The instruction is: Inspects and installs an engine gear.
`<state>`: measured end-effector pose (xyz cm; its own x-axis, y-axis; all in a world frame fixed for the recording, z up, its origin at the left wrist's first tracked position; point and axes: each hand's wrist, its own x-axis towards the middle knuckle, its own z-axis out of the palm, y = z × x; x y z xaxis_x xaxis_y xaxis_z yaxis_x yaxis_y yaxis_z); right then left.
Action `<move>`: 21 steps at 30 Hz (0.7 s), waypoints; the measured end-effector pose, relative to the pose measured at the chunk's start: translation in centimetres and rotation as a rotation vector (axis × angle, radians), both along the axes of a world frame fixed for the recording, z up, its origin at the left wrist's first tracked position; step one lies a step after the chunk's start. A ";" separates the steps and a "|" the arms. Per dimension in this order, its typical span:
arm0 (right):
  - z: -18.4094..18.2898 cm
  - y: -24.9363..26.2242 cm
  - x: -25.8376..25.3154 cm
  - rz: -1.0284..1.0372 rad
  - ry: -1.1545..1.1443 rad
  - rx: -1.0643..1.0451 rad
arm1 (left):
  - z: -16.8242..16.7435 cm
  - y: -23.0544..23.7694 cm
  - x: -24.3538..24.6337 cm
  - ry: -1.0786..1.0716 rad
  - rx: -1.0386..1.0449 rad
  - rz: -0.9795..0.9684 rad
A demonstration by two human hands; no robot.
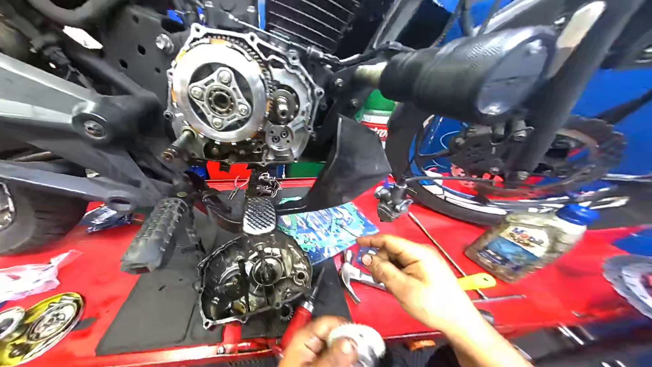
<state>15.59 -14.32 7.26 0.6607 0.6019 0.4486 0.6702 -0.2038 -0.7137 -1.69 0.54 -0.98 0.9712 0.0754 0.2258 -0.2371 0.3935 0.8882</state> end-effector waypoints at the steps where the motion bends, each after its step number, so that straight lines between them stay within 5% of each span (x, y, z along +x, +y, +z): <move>1: -1.0 -1.0 -0.2 0.041 0.173 0.007 | 0.2 0.3 0.1 -0.072 0.027 0.099; 5: -5.3 -2.6 -2.4 0.346 0.894 0.114 | -0.2 0.7 1.7 -0.329 0.773 0.638; 7: -6.5 -2.6 -3.2 0.534 1.081 0.192 | -1.0 0.3 2.7 -0.350 1.141 0.775; 9: -6.9 -2.6 -3.3 0.542 1.146 0.255 | -1.9 -0.6 3.7 -0.334 1.300 0.793; 17: -8.9 -3.8 -0.7 0.427 1.266 0.331 | -2.6 -1.5 6.7 -0.271 1.258 0.634; 21: -9.4 -4.8 1.0 0.386 1.174 0.288 | -2.1 -1.9 7.2 -0.160 0.909 0.408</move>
